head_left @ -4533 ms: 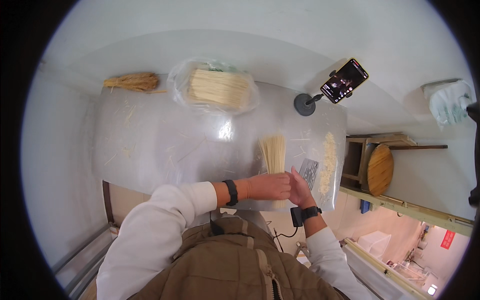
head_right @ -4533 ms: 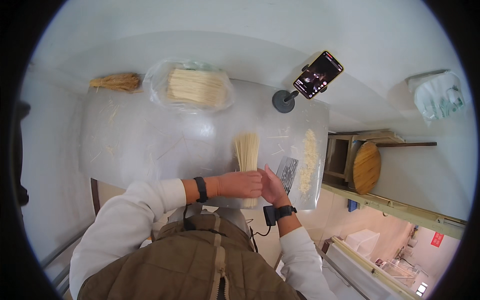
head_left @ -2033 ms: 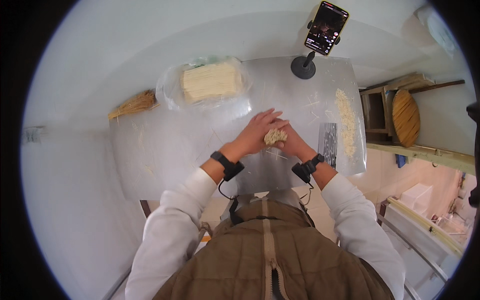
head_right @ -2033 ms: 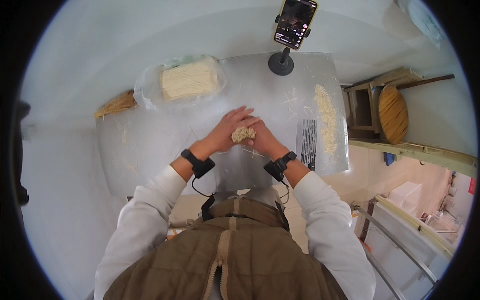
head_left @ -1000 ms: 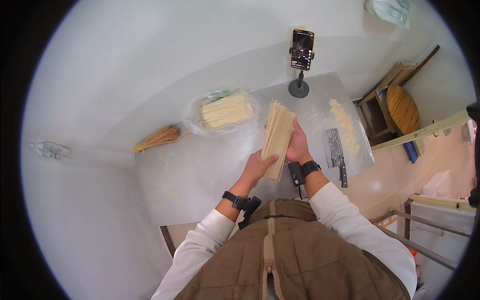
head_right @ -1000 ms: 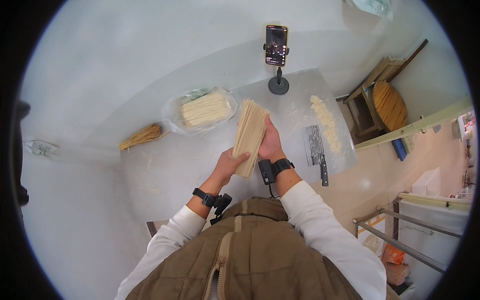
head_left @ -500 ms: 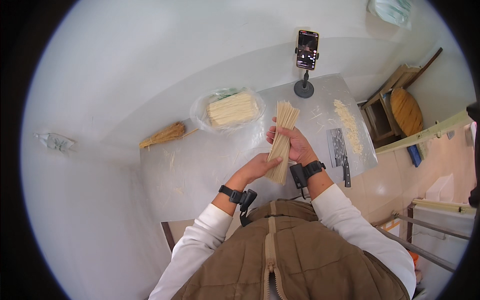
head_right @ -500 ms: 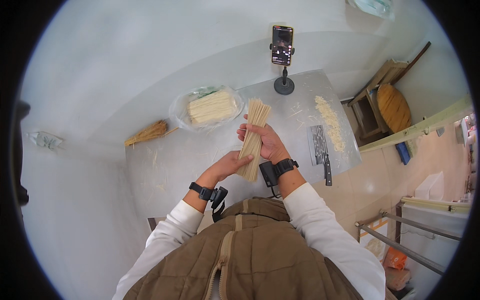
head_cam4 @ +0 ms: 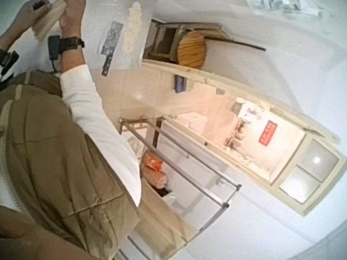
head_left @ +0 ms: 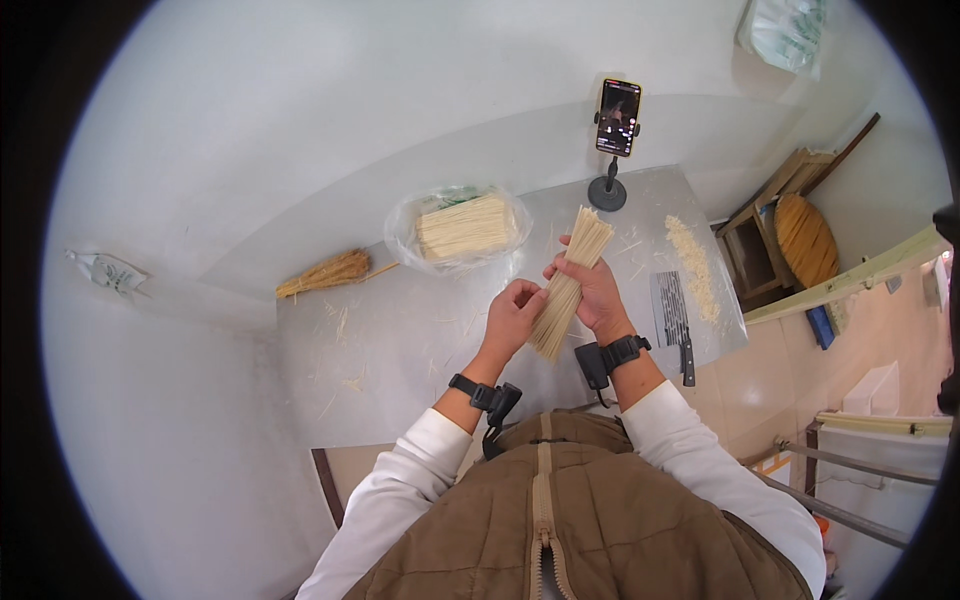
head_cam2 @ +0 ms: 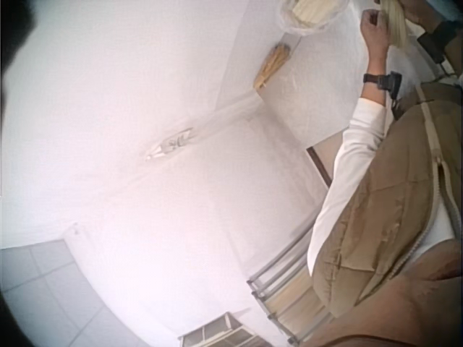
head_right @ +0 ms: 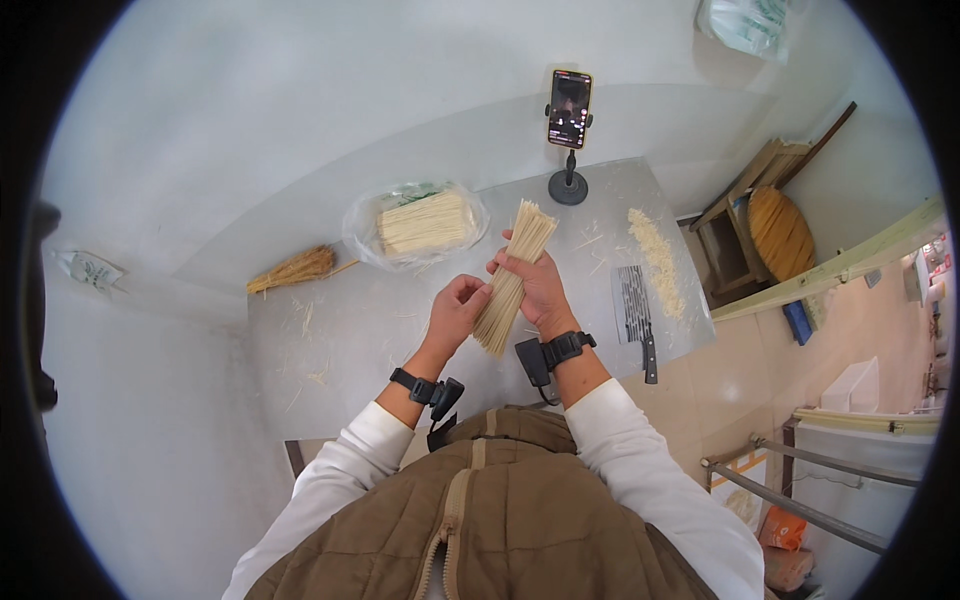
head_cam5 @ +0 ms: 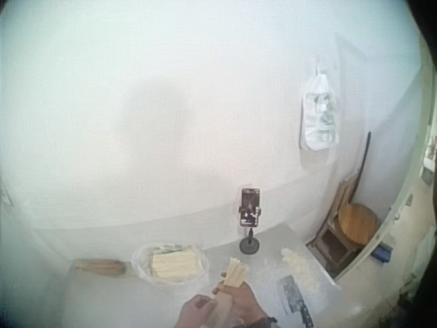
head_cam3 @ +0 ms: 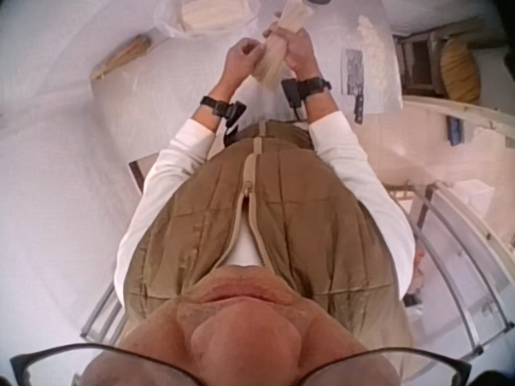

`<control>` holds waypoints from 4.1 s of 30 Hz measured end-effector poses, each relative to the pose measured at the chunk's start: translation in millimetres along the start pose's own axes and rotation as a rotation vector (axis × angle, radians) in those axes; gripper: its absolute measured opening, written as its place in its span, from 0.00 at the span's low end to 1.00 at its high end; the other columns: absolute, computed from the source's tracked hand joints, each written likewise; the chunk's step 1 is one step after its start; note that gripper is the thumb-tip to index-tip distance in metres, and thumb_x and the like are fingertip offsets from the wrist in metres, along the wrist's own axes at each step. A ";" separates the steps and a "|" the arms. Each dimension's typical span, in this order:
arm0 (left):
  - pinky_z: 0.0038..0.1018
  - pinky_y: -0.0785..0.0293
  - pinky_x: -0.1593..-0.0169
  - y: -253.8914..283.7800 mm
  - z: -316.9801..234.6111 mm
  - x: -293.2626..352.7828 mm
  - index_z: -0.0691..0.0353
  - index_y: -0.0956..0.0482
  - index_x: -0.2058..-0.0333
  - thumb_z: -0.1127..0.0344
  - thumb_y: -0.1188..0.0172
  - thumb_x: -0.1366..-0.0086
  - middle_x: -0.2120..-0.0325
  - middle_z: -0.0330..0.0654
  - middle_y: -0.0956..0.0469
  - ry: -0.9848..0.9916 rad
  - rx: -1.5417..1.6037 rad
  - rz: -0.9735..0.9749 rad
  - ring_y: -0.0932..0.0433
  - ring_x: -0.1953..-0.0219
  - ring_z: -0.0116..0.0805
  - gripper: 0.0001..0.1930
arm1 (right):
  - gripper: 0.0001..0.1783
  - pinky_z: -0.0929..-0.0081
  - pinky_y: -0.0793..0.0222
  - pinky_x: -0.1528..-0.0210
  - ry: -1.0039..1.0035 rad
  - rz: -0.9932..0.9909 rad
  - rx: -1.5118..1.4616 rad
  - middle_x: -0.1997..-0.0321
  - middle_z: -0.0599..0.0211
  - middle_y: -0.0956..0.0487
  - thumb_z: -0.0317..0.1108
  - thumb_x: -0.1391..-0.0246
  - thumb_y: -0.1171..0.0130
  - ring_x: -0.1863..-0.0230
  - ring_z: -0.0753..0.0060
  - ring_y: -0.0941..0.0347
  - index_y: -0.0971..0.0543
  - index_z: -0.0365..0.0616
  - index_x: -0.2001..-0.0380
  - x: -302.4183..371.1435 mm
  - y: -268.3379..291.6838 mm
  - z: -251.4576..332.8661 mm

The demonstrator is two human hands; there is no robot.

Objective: The person weighs bundles of dried noodles on a digital scale, then moves to a stainless steel table to bundle and place them into plastic bags. They use a small brush to sweep loose noodle fragments into a metal bowl and later hang a large bundle of noodles on a drying rack.

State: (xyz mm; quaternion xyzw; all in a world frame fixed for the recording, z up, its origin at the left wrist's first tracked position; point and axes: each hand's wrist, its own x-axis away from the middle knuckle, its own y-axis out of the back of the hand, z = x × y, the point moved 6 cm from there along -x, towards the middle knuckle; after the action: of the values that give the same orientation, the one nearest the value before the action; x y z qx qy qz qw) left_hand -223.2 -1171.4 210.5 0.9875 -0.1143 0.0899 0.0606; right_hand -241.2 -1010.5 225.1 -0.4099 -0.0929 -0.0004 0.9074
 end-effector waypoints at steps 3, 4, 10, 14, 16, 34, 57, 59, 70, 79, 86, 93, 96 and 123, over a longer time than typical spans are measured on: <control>0.21 0.27 0.60 1.1 1.9 -0.3 0.64 0.18 0.59 0.64 0.36 0.28 0.68 0.33 0.17 0.013 0.028 0.012 0.23 0.66 0.20 0.09 | 0.27 0.66 0.19 0.54 0.021 -0.060 0.031 0.61 0.64 0.21 0.23 0.39 0.36 0.58 0.64 0.19 0.31 0.40 0.38 1.7 4.2 4.7; 0.21 0.27 0.59 1.4 1.3 -0.2 0.64 0.18 0.59 0.63 0.36 0.28 0.66 0.34 0.17 -0.013 0.041 0.020 0.23 0.65 0.20 0.09 | 0.27 0.66 0.20 0.54 0.024 -0.067 0.033 0.61 0.64 0.21 0.23 0.39 0.36 0.58 0.64 0.19 0.30 0.40 0.38 2.2 5.4 5.5; 0.24 0.27 0.49 13.6 21.3 -5.8 0.63 0.17 0.56 0.61 0.34 0.29 0.59 0.36 0.16 0.072 0.222 0.070 0.23 0.56 0.22 0.11 | 0.26 0.64 0.19 0.52 0.098 -0.138 -0.021 0.61 0.64 0.21 0.22 0.39 0.37 0.59 0.63 0.19 0.30 0.40 0.39 5.5 25.7 16.1; 0.29 0.28 0.43 46.0 8.9 -14.6 0.64 0.17 0.55 0.61 0.33 0.30 0.54 0.43 0.16 -0.185 -0.307 -0.077 0.21 0.50 0.33 0.13 | 0.25 0.63 0.19 0.51 0.122 -0.219 -0.056 0.62 0.64 0.22 0.22 0.38 0.38 0.60 0.62 0.19 0.31 0.40 0.39 6.0 50.9 26.3; 0.34 0.26 0.41 45.6 -6.1 -13.1 0.65 0.18 0.54 0.60 0.34 0.31 0.50 0.50 0.18 -0.340 -0.671 -0.218 0.19 0.49 0.43 0.15 | 0.24 0.62 0.19 0.50 0.082 -0.211 -0.079 0.62 0.64 0.22 0.23 0.37 0.39 0.59 0.61 0.20 0.31 0.40 0.39 4.6 59.7 22.1; 0.24 0.23 0.50 -37.6 22.4 4.4 0.69 0.25 0.44 0.58 0.48 0.21 0.54 0.40 0.17 0.219 0.323 0.189 0.19 0.56 0.25 0.19 | 0.43 0.50 0.31 0.32 -0.103 -0.039 -0.537 0.35 0.53 0.24 0.70 0.31 0.57 0.37 0.49 0.26 0.30 0.44 0.33 9.6 46.0 -5.9; 0.24 0.22 0.56 -24.5 21.9 -0.5 0.69 0.21 0.47 0.58 0.41 0.25 0.60 0.39 0.16 0.201 0.227 0.163 0.19 0.62 0.24 0.18 | 0.27 0.55 0.24 0.39 -0.174 -0.119 -0.488 0.45 0.52 0.19 0.46 0.30 0.42 0.44 0.53 0.21 0.26 0.37 0.39 -6.7 49.3 -29.5; 0.24 0.21 0.56 -22.6 18.1 0.6 0.69 0.20 0.48 0.59 0.39 0.26 0.60 0.39 0.15 0.207 0.273 0.155 0.18 0.63 0.24 0.18 | 0.26 0.54 0.24 0.39 -0.191 -0.100 -0.477 0.45 0.52 0.18 0.46 0.31 0.41 0.45 0.53 0.20 0.26 0.37 0.40 -7.5 46.8 -28.5; 0.28 0.18 0.55 -9.9 1.5 3.0 0.71 0.22 0.47 0.62 0.32 0.31 0.57 0.44 0.15 0.416 0.280 0.250 0.14 0.60 0.31 0.21 | 0.26 0.53 0.22 0.41 -0.289 -0.049 -0.436 0.45 0.51 0.19 0.40 0.33 0.38 0.45 0.52 0.20 0.28 0.36 0.38 -9.8 42.1 -38.9; 0.28 0.18 0.54 -19.4 -3.4 1.1 0.70 0.24 0.44 0.62 0.33 0.31 0.54 0.44 0.16 0.378 0.292 0.369 0.15 0.58 0.31 0.23 | 0.26 0.52 0.21 0.42 -0.275 -0.095 -0.409 0.45 0.52 0.21 0.36 0.33 0.38 0.45 0.52 0.21 0.29 0.36 0.38 -12.1 53.2 -42.6; 0.30 0.20 0.49 -24.9 -3.6 3.5 0.68 0.24 0.43 0.56 0.38 0.27 0.51 0.44 0.17 0.420 0.267 0.465 0.17 0.53 0.30 0.22 | 0.28 0.51 0.26 0.35 -0.358 0.056 -0.482 0.40 0.51 0.23 0.38 0.31 0.41 0.40 0.52 0.23 0.32 0.36 0.35 -6.1 38.1 -32.8; 0.29 0.26 0.41 -24.4 -9.3 8.4 0.68 0.22 0.45 0.39 0.52 0.22 0.48 0.44 0.19 0.466 0.085 0.631 0.20 0.48 0.29 0.32 | 0.32 0.52 0.29 0.30 -0.300 0.097 -0.516 0.38 0.52 0.23 0.42 0.32 0.39 0.38 0.56 0.24 0.34 0.41 0.31 0.4 23.3 -26.1; 0.28 0.27 0.41 -21.0 -11.2 6.7 0.68 0.21 0.46 0.36 0.56 0.22 0.49 0.45 0.18 0.453 0.054 0.688 0.20 0.48 0.30 0.35 | 0.30 0.52 0.29 0.31 -0.272 0.185 -0.528 0.45 0.56 0.20 0.39 0.33 0.38 0.43 0.59 0.22 0.33 0.41 0.33 3.2 14.1 -17.6; 0.36 0.26 0.40 -26.1 38.3 -6.6 0.66 0.26 0.39 0.35 0.61 0.22 0.46 0.47 0.20 0.591 0.790 0.266 0.21 0.44 0.41 0.37 | 0.08 0.59 0.24 0.42 -0.080 -0.087 -0.387 0.64 0.66 0.22 0.28 0.36 0.37 0.58 0.64 0.22 0.23 0.43 0.56 -28.4 49.8 15.3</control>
State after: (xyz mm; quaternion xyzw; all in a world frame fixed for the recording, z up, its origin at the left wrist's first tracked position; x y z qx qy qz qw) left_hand -217.1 -1150.1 169.3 0.8445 -0.1742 0.4085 -0.2994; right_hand -267.9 -968.2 193.2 -0.5717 -0.1449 -0.0411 0.8065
